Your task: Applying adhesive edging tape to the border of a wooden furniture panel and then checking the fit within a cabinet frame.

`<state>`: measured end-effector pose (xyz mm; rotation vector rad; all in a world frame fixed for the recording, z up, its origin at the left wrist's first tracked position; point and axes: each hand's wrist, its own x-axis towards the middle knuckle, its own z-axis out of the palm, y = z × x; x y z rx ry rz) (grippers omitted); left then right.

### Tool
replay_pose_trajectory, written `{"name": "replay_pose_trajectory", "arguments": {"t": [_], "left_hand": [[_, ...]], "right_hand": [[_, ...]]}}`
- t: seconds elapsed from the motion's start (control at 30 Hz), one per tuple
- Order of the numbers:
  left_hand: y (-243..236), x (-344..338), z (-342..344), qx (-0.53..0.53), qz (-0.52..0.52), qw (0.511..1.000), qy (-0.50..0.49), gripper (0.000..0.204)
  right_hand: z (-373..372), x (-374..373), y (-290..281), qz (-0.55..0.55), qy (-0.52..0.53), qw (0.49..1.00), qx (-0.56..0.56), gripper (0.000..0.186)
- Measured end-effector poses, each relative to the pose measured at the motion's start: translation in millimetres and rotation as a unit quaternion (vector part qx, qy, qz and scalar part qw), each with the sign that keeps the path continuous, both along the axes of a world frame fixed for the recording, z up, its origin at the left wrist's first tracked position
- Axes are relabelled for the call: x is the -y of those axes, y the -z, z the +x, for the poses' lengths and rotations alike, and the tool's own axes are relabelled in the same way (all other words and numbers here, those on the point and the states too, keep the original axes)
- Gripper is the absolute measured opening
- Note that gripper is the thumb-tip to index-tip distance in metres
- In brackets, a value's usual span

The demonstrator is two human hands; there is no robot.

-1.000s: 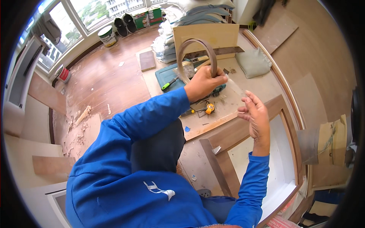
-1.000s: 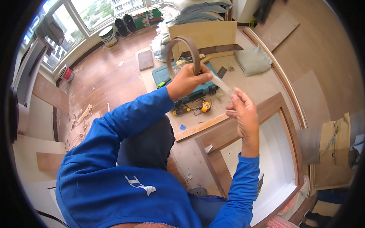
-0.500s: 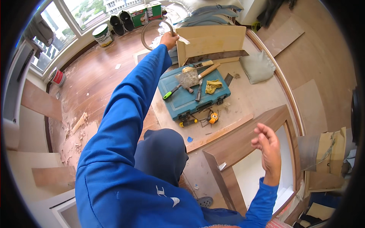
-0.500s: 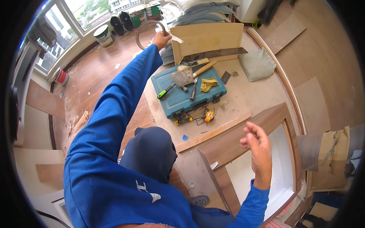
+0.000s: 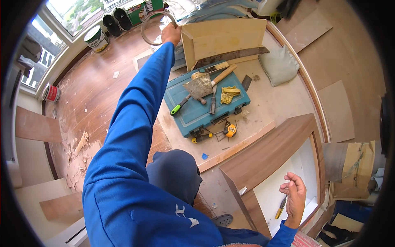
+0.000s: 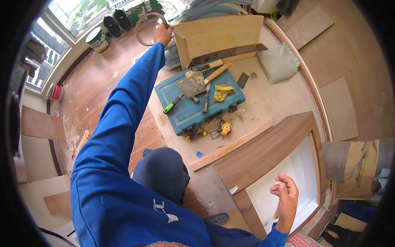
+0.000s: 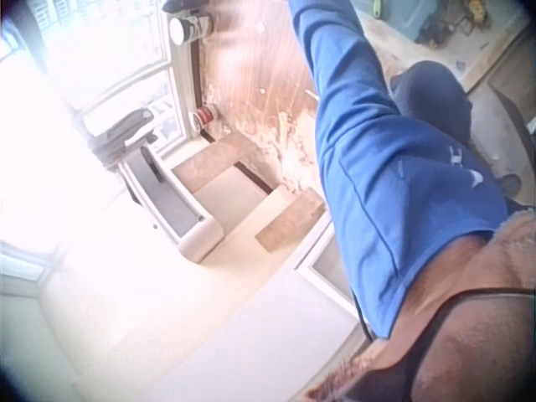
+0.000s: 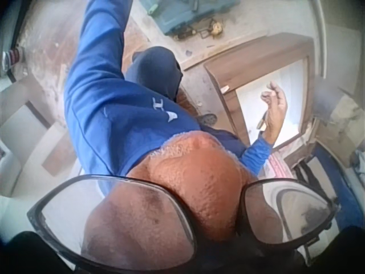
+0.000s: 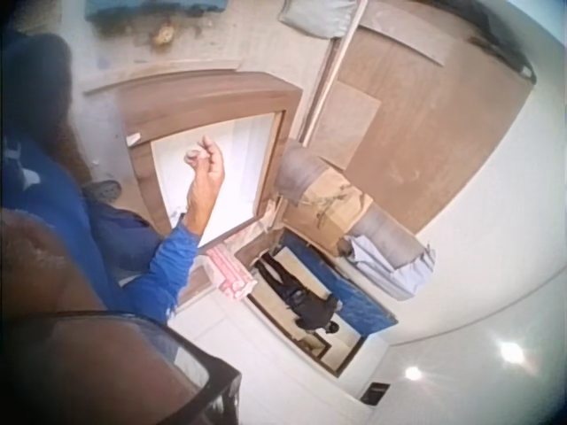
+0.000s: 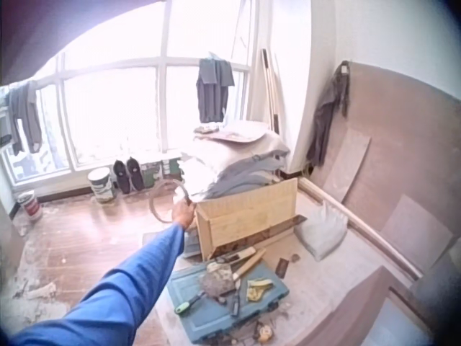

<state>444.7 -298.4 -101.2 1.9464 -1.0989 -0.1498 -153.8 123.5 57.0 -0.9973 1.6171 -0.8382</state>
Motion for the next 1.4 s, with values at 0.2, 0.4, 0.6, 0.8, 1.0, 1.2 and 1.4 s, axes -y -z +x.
{"name": "replay_pose_trajectory", "arguments": {"t": [0.2, 0.4, 0.6, 0.8, 1.0, 1.2, 1.4], "left_hand": [[-4, -4, -3, 0.062, -0.006, 0.998, -0.024, 0.040], [-11, -11, 13, -0.002, -0.050, 0.998, -0.036, 0.063], [-51, -87, 28, -0.263, -0.223, 0.936, 0.073, 0.047], [-168, -228, -151, -0.633, -0.084, 0.602, 0.479, 0.057], [-230, -298, -264, -0.667, 0.026, 0.410, 0.622, 0.057], [-235, -326, -346, -0.665, 0.032, 0.409, 0.624, 0.048], [-238, -345, -363, -0.692, 0.004, 0.374, 0.618, 0.047]], "right_hand": [[9, 10, 4, 0.006, -0.024, 1.000, -0.005, 0.037], [2, -2, 6, 0.032, -0.043, 0.999, -0.010, 0.037], [-1, -10, 1, -0.003, -0.050, 0.999, -0.003, 0.038], [15, 24, -34, -0.139, -0.176, 0.972, -0.076, 0.038], [77, 74, -38, -0.365, -0.087, 0.926, 0.043, 0.033], [75, 42, -60, -0.584, -0.077, 0.802, -0.096, 0.026], [6, 69, -31, -0.565, 0.220, 0.792, -0.071, 0.027]]}}
